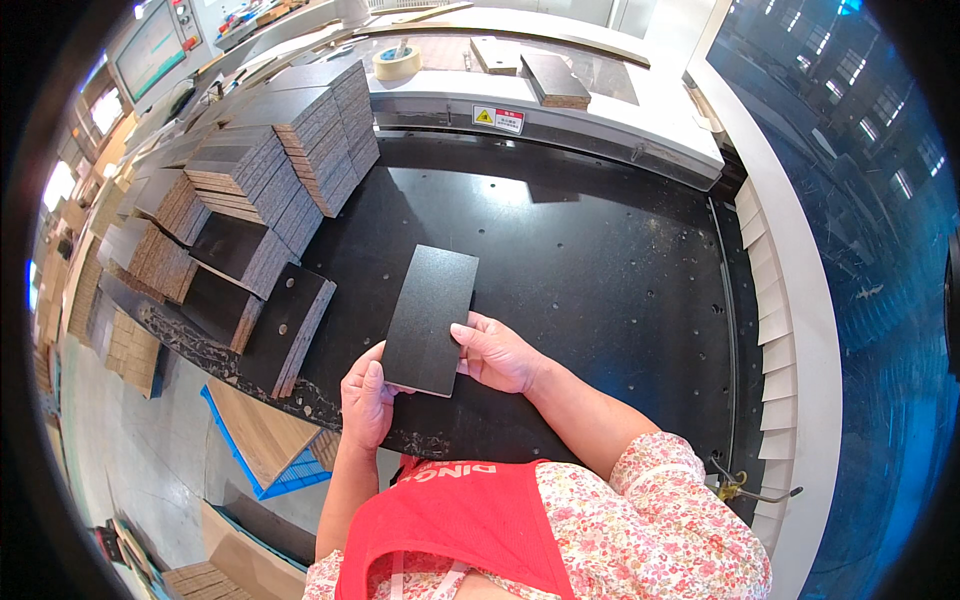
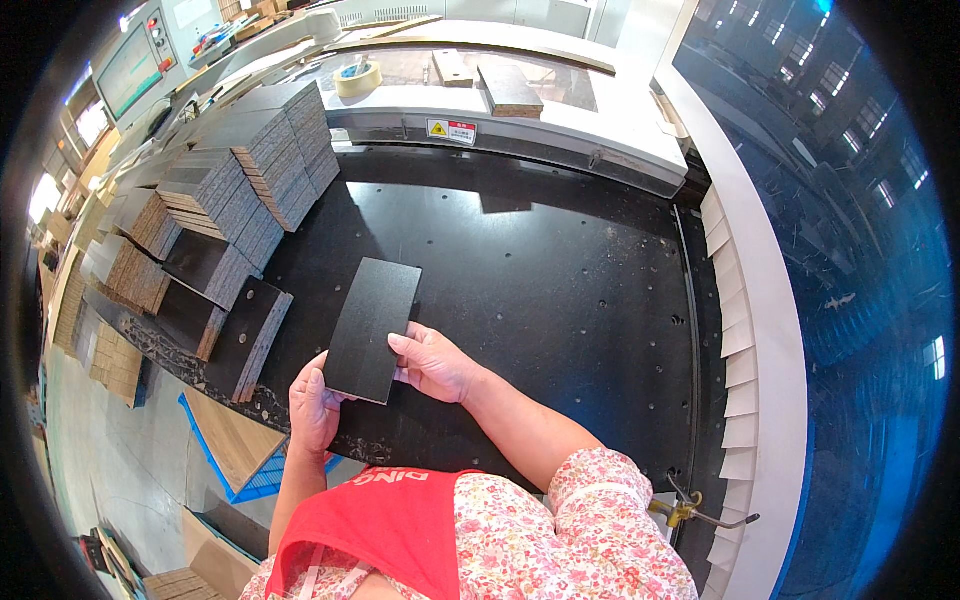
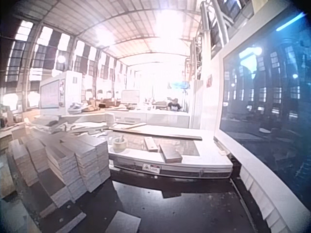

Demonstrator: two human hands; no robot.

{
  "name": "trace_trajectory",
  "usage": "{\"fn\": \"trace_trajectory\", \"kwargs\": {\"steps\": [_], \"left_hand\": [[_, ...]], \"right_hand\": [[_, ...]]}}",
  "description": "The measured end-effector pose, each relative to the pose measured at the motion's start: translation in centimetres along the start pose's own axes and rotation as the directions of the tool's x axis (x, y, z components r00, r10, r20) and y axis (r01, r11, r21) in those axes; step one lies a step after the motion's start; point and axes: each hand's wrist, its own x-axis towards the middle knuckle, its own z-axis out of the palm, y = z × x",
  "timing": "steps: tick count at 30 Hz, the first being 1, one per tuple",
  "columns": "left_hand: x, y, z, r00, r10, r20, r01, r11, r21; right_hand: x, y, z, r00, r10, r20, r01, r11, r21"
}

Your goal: The person picks up a black wooden panel from a stack on a workbench, moves it to a nearby pallet to stack it, and then uses a spray nozzle to clean the workbench surface before handling another panel.

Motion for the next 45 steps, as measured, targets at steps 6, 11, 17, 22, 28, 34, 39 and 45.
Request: {"fn": "trace_trajectory", "kwargs": {"steps": [6,11,17,22,28,34,39,45], "left_hand": [[0.0,0.0,0.0,1.0,0.001,0.004,-0.001,1.0,0.017],[0.0,-0.1,-0.2,1.0,-0.001,0.004,0.001,1.0,0.008],[0.0,-0.2,-0.4,1.0,-0.001,0.02,0.001,1.0,-0.001],[0.0,-0.1,-0.4,1.0,0.006,0.022,-0.006,1.0,-0.002],[0.0,0.0,-0.1,1.0,0.0,0.01,-0.001,1.0,0.005],[0.0,-0.3,-1.1,0.998,0.002,0.065,-0.003,1.0,0.012],[0.0,-0.5,-1.2,0.998,0.001,0.058,-0.002,1.0,0.013],[0.0,-0.4,-0.8,0.999,0.005,0.036,-0.006,1.0,0.026]], "right_hand": [[-0.2,-0.2,0.2,1.0,-0.002,0.001,0.002,1.0,-0.002],[-0.2,-0.1,0.1,1.0,0.004,-0.007,-0.004,1.0,0.002],[-0.1,-0.1,0.1,1.0,0.003,-0.01,-0.003,1.0,0.008],[-0.1,-0.1,0.3,1.0,-0.002,-0.004,0.002,1.0,0.003],[-0.1,-0.2,0.2,1.0,0.0,-0.002,0.0,1.0,0.002],[-0.2,-0.2,0.3,1.0,0.006,-0.002,-0.006,1.0,-0.008],[-0.1,-0.1,0.2,1.0,0.003,-0.004,-0.003,1.0,0.003],[-0.1,-0.1,0.1,1.0,0.006,-0.008,-0.006,1.0,0.004]]}}
